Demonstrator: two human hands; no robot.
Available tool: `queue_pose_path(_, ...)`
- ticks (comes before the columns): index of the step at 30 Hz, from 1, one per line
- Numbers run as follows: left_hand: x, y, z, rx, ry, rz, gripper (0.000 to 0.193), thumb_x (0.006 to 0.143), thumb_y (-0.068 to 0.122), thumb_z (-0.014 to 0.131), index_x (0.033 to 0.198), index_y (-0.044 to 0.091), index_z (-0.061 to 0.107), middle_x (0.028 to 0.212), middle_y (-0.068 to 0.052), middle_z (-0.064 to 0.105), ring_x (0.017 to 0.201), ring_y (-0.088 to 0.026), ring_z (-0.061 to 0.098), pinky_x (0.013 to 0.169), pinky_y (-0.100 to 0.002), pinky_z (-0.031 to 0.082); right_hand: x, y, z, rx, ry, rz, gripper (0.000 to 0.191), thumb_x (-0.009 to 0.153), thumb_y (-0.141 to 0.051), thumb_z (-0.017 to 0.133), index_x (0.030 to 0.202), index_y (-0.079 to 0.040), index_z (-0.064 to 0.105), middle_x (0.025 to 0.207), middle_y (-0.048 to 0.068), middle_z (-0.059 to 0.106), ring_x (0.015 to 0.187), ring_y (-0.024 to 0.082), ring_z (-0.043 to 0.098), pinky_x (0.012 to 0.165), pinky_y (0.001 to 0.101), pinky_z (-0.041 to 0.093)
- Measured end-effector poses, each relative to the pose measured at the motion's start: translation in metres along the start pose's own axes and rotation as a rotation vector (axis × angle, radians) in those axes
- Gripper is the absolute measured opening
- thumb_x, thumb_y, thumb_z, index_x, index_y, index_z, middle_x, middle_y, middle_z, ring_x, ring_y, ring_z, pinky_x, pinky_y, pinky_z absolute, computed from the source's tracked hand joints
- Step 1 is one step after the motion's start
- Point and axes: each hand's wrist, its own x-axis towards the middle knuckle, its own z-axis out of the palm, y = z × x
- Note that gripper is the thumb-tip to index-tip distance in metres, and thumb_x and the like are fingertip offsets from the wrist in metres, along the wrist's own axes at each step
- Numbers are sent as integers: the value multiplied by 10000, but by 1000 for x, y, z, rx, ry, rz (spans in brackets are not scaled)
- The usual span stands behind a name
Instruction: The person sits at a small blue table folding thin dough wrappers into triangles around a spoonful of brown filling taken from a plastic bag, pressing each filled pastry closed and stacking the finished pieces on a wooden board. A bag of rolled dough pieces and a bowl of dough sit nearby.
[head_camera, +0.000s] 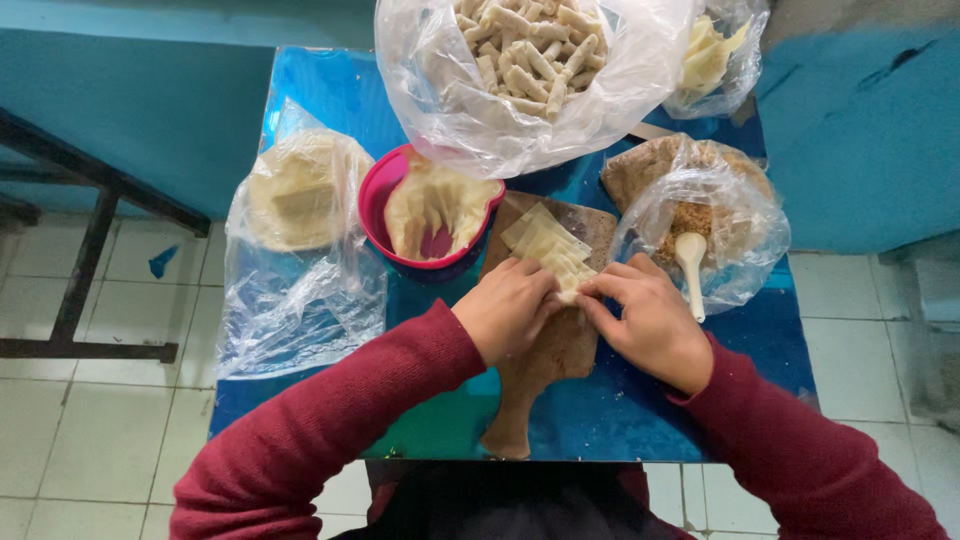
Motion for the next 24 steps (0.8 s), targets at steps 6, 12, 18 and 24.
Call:
queue_pose_path(6,3,-10,4,-56,14,-53,100,902,144,640,942,52,646,904,-179,655,909,-419,631,797,-516,495,4,1,6,-32,-22,50,136,846,-221,759,867,-86,762,805,60,688,819,297,578,760,405,471)
queue_pose_path(12,7,-15,1,-129,27,-86,83,910,133,634,932,54,623,878,-144,675,895,-385,658,778,-501,506,11,-1,19,-43,26,137,154,845,-236,767,806,-89,742,800,60,686,802,297,578,729,413,471)
queue_pose_path(18,6,-21,-5,-180,85,-33,97,823,62,674,916,55,645,899,-162,627,886,-394,638,748,-482,514,14,-5,21,-7,62,149,161,800,-182,785,872,-66,700,826,68,673,825,299,591,746,411,480)
queue_pose_path(24,4,-20,-6,-100,-6,-12,162,785,35,664,944,55,641,929,-157,629,971,-398,624,841,-482,500,14,-11,20,-41,62,-20,125,839,-45,709,958,-84,712,926,76,688,928,315,601,831,407,485)
